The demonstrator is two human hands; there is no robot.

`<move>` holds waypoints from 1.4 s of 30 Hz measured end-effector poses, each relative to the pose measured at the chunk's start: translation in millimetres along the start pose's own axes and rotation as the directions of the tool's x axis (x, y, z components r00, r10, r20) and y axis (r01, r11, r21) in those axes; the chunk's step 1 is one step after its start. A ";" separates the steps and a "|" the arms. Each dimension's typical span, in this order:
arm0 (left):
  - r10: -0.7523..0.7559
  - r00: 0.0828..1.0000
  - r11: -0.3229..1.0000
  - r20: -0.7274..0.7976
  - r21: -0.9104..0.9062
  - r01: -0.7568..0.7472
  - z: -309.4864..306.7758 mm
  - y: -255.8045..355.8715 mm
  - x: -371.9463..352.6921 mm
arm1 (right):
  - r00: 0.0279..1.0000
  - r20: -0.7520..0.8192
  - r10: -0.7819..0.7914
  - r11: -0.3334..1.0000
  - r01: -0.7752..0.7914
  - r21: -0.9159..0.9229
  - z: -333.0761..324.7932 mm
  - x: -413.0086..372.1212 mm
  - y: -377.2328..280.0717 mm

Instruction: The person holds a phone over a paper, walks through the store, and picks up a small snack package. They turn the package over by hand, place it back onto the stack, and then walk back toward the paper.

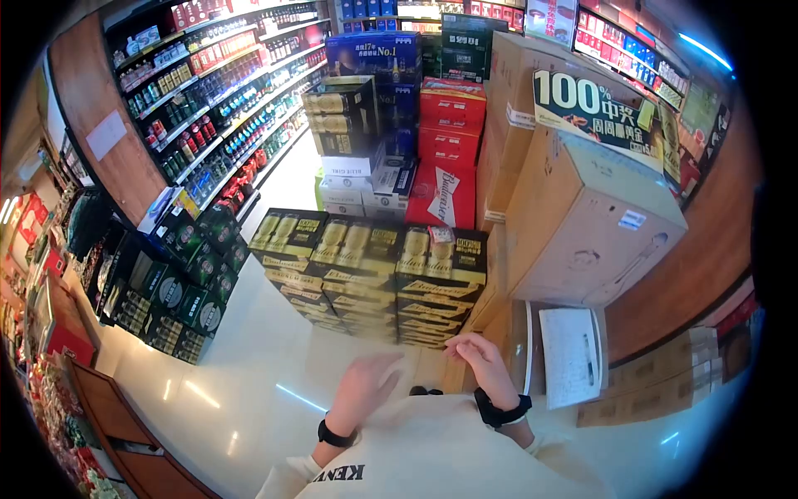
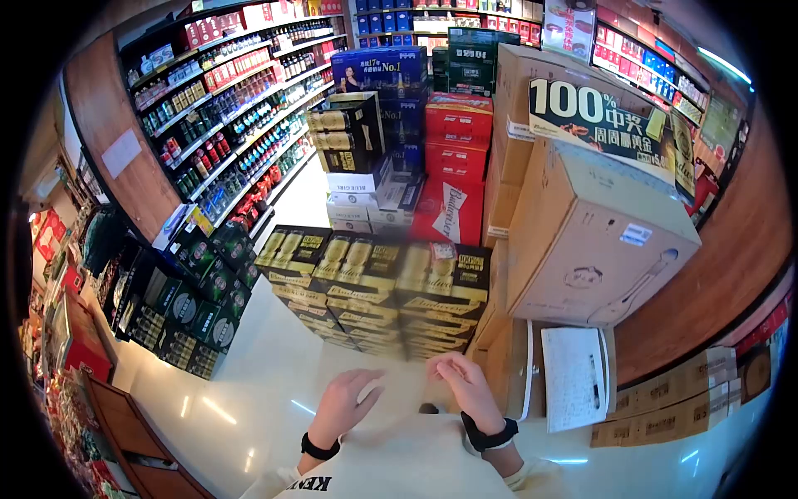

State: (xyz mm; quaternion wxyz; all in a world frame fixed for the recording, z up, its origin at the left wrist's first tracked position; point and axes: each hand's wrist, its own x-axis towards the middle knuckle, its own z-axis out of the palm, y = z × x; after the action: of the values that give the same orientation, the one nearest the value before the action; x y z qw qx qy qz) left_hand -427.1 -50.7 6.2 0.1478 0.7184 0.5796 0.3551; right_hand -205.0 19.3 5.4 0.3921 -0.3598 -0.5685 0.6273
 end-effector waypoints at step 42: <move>-0.281 0.497 0.274 0.821 -0.428 0.861 194.6 -258.1 347.6 | 0.780 -0.521 0.347 0.929 -0.363 0.076 -113.4 349.9 190.8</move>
State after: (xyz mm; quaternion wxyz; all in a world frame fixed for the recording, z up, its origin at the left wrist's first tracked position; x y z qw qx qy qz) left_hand -455.9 387.5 -174.0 0.7598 0.3451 0.4948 0.2424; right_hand -270.7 374.7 -197.3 0.4020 -0.6236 -0.3703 0.5590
